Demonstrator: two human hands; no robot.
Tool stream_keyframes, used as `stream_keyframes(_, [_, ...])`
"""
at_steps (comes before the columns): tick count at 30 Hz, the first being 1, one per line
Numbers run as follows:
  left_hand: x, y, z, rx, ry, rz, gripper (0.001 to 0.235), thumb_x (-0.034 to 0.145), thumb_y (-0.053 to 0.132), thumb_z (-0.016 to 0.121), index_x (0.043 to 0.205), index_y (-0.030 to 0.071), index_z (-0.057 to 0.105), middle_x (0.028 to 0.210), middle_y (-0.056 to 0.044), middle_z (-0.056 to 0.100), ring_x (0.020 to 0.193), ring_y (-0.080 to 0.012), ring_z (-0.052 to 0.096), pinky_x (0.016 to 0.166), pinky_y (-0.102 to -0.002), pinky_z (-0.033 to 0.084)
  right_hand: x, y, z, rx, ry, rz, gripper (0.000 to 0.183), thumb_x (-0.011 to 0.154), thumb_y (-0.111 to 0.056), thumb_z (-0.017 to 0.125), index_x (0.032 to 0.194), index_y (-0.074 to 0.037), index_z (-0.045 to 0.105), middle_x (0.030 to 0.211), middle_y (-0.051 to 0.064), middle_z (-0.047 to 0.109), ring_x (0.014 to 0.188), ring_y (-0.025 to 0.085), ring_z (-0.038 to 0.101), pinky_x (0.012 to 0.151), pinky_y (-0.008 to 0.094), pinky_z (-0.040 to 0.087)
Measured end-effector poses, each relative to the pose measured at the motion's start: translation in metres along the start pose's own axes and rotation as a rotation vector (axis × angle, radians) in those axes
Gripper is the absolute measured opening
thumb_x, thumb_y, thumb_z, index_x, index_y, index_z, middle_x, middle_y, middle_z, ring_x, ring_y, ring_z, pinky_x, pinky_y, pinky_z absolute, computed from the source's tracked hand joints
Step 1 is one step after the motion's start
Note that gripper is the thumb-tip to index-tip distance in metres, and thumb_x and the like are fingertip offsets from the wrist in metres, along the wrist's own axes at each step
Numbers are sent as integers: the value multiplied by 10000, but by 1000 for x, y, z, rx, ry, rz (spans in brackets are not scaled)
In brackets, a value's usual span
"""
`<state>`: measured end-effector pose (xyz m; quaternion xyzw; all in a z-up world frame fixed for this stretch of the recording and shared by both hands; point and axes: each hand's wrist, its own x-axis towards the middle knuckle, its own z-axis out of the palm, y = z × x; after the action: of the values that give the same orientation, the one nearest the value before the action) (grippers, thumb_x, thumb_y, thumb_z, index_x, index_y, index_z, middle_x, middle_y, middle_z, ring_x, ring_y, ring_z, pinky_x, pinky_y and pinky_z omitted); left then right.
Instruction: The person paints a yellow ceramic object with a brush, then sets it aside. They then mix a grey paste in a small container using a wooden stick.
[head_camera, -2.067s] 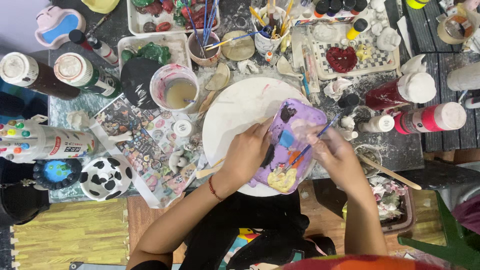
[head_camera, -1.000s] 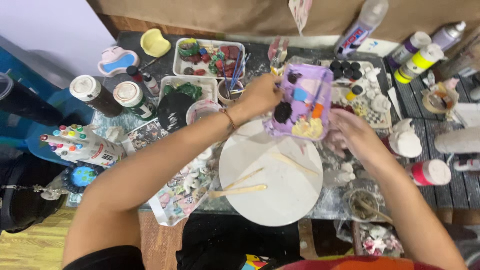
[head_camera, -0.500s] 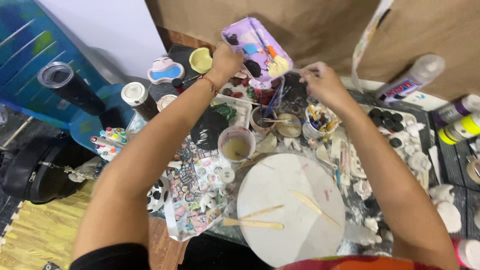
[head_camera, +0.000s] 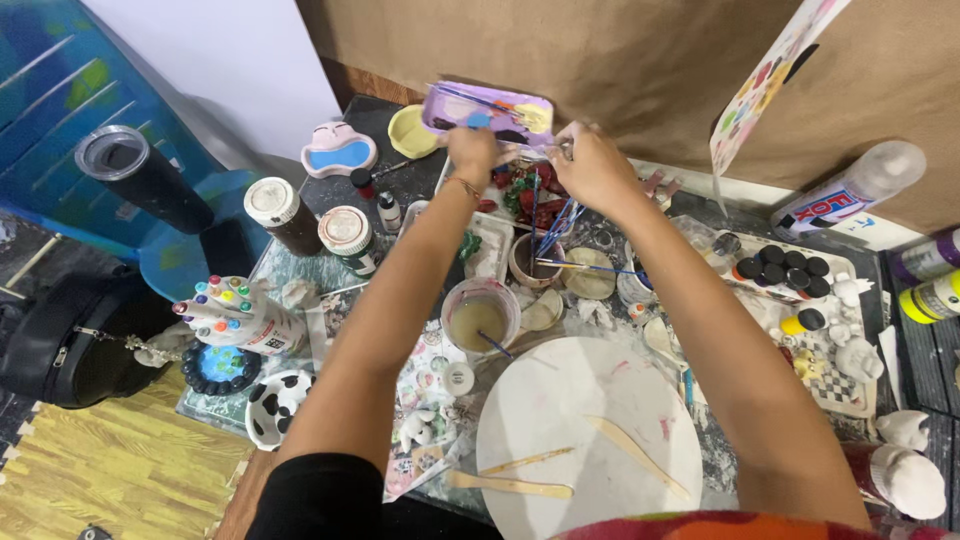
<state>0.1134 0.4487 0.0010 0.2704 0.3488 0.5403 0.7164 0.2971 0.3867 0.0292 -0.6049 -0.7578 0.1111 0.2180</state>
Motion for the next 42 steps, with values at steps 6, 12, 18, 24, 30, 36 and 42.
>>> stream_keyframes(6, [-30, -12, 20, 39, 171, -56, 677, 1018, 282, 513, 1565, 44, 194, 1178, -272, 717, 919, -544, 763, 741, -593, 661, 4, 2, 16, 37, -44, 3, 365, 974, -309, 681, 1170, -3, 643, 1170, 268, 663, 1063, 413, 647, 897, 483, 508])
stream_keyframes(12, [-48, -13, 20, -79, 299, -181, 640, 1008, 264, 490, 1548, 53, 219, 1282, -269, 658, 1060, -481, 684, 878, -540, 571, 1, 16, 22, 70, -82, 11, 361, 973, -274, 669, 1181, 17, 618, 1017, 237, 712, 945, 367, 690, 846, 459, 529])
stream_keyframes(18, [-56, -16, 8, 204, 389, 12, 574, 1019, 302, 451, 1506, 4, 381, 1393, -233, 605, 1223, -383, 586, 1039, -466, 457, 4, 35, 40, 143, 54, -30, 285, 1011, -230, 616, 1169, 6, 642, 1052, 231, 725, 978, 346, 708, 866, 438, 545])
stream_keyframes(24, [-66, -37, 38, 318, 145, 579, 593, 1031, 340, 412, 1463, -45, 542, 1504, -198, 552, 1385, -285, 488, 1199, -392, 343, 7, 22, 74, 1064, -37, 179, 669, 1110, -605, 462, 1477, -47, 486, 1494, 93, 500, 1400, 176, 474, 1171, 364, 356])
stream_keyframes(30, [-135, -63, 76, 166, -170, 309, 727, 1069, 514, 300, 1642, 80, 190, 1721, -99, 193, 1583, -221, 160, 1269, -334, 146, -25, -8, 33, 1374, 0, 198, 934, 960, -726, 504, 1612, -75, 351, 1655, 124, 405, 1506, 268, 405, 1240, 427, 332])
stream_keyframes(36, [-152, -79, 82, 143, -183, 401, 748, 1117, 539, 285, 1653, 19, 236, 1722, -186, 281, 1603, -296, 244, 1306, -366, 168, -145, -65, -10, 1106, -3, -37, 846, 1113, -666, 343, 1684, -79, 129, 1807, 99, 136, 1683, 244, 132, 1379, 395, 102])
stream_keyframes(42, [-252, -118, 92, 460, -544, 609, 543, 1230, 433, 233, 1644, 82, 261, 1742, -120, 215, 1616, -210, 162, 1359, -312, 119, -205, -81, -75, 538, 247, -110, 747, 1147, -589, 227, 1682, -71, 167, 1794, 90, 155, 1650, 204, 142, 1348, 347, 109])
